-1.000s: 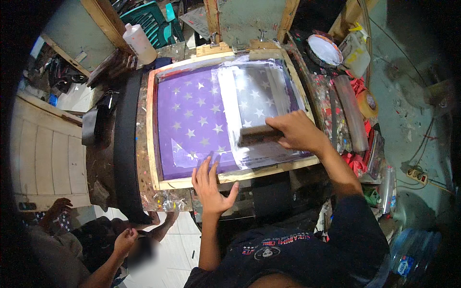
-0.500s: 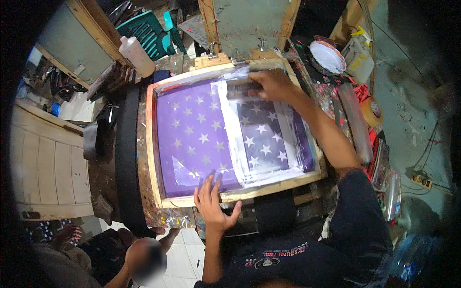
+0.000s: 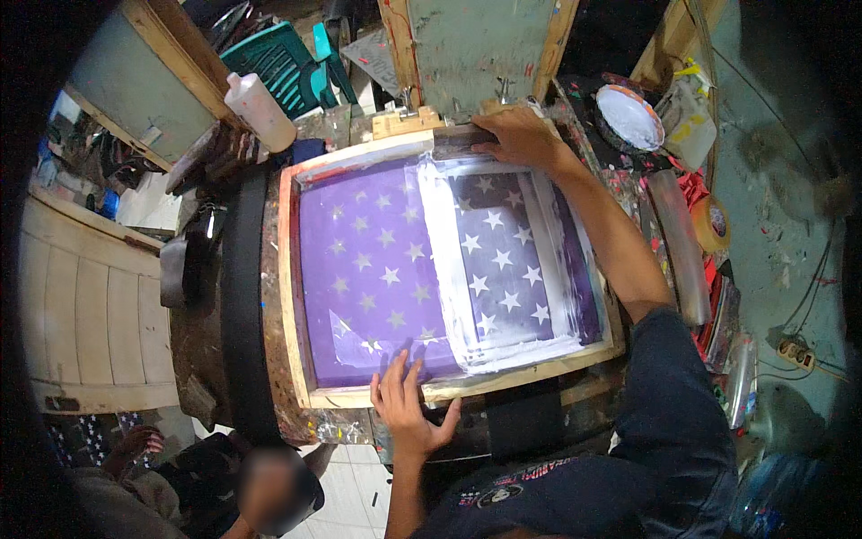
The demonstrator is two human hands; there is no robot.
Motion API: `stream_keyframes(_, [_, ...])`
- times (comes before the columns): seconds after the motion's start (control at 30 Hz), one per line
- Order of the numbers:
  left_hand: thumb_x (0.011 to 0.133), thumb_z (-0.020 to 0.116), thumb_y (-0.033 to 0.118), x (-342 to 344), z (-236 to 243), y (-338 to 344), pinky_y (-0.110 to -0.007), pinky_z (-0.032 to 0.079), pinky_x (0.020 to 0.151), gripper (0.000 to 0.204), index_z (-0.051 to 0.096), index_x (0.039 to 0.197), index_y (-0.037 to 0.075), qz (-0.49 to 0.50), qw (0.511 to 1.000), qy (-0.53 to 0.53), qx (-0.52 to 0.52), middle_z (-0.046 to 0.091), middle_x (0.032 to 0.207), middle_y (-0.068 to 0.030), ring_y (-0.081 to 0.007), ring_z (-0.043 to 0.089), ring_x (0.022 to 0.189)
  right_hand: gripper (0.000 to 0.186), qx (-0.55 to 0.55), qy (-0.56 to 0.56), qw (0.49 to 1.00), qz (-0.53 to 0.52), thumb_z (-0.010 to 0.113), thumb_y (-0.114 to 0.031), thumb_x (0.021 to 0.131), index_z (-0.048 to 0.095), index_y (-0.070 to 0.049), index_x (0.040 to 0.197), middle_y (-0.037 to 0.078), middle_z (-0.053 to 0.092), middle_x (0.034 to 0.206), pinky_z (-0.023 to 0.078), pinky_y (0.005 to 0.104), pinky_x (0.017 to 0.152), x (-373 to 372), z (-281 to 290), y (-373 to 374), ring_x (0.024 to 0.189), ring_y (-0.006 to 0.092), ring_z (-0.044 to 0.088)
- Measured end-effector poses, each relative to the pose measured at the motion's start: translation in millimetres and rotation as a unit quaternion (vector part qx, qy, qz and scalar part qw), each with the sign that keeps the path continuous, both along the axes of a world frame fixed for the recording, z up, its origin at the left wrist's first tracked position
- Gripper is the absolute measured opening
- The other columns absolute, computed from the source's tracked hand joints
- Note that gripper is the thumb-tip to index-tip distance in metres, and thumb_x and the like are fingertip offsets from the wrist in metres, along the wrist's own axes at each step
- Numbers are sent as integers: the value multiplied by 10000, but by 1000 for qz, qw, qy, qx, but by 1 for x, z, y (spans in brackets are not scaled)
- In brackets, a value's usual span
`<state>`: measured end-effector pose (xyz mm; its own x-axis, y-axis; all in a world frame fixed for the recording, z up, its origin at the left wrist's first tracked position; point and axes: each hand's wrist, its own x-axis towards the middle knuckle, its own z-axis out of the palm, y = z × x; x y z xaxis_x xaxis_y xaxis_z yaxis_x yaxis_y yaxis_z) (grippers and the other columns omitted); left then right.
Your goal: The person uses a squeegee to apply white ink through a star-patterned screen onto black fabric strips. After each print, the fabric is removed and placed aside while a new strip is positioned for the next cycle.
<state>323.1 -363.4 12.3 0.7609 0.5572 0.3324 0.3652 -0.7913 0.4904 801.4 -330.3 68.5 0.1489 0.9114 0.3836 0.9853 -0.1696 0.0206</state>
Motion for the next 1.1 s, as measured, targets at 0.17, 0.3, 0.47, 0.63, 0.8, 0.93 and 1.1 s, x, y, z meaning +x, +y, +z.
stream_keyframes(0.17, [739, 798, 412, 0, 1, 0, -568, 215, 1173, 765, 584, 1343, -7, 4, 1000, 10, -12, 528, 1445, -232, -380, 486, 1361, 501, -35, 68, 997, 13, 774, -161, 687, 627, -84, 1159, 174, 696, 841, 551, 523, 720, -59, -6, -54, 836, 405, 706])
stream_keyframes(0.3, [745, 785, 412, -1, 0, 1, -567, 207, 1182, 768, 561, 1351, -4, -12, 1000, 3, -5, 520, 1454, -225, -377, 474, 1369, 477, -121, 141, 983, 12, 722, -75, 711, 623, -102, 1176, 145, 689, 904, 558, 501, 752, -144, 5, -122, 884, 370, 703])
stream_keyframes(0.47, [758, 761, 431, -1, 2, 2, -557, 185, 1199, 771, 529, 1364, 16, -27, 1000, 0, -3, 499, 1475, -202, -366, 450, 1384, 380, -148, 102, 984, 0, 707, -115, 755, 616, -121, 1124, 76, 669, 878, 575, 437, 701, -227, 9, -186, 861, 294, 709])
stream_keyframes(0.63, [770, 750, 437, -2, 1, 2, -546, 190, 1196, 748, 546, 1359, 24, -34, 999, -20, 15, 497, 1443, -206, -364, 430, 1392, 287, -81, 69, 994, -9, 672, -123, 813, 624, -145, 1096, 43, 646, 862, 570, 401, 664, -261, -5, -212, 806, 279, 693])
stream_keyframes(0.8, [761, 842, 365, -7, -6, 2, -496, 304, 1086, 790, 519, 1386, 5, -46, 998, -37, 7, 622, 1107, -145, -312, 557, 1058, 177, -13, 44, 998, -35, 622, -109, 864, 619, -86, 1040, 69, 633, 894, 546, 399, 740, -286, -13, -224, 854, 274, 669])
stream_keyframes(0.93, [756, 886, 305, -9, -13, 3, -461, 333, 1016, 802, 509, 1392, -6, -43, 994, -98, 14, 627, 1023, -117, -279, 569, 960, 372, -31, 84, 994, -62, 722, -242, 847, 609, -36, 1135, 153, 617, 1064, 477, 456, 933, -301, -7, -231, 1043, 321, 607])
stream_keyframes(1.1, [764, 890, 280, -9, -8, 1, -449, 342, 1001, 794, 503, 1394, -9, -43, 991, -124, 40, 637, 1033, -122, -268, 583, 951, 787, -22, 89, 990, -107, 847, -415, 733, 533, -43, 1350, 212, 570, 1208, 422, 503, 999, -318, 18, -237, 1136, 376, 550])
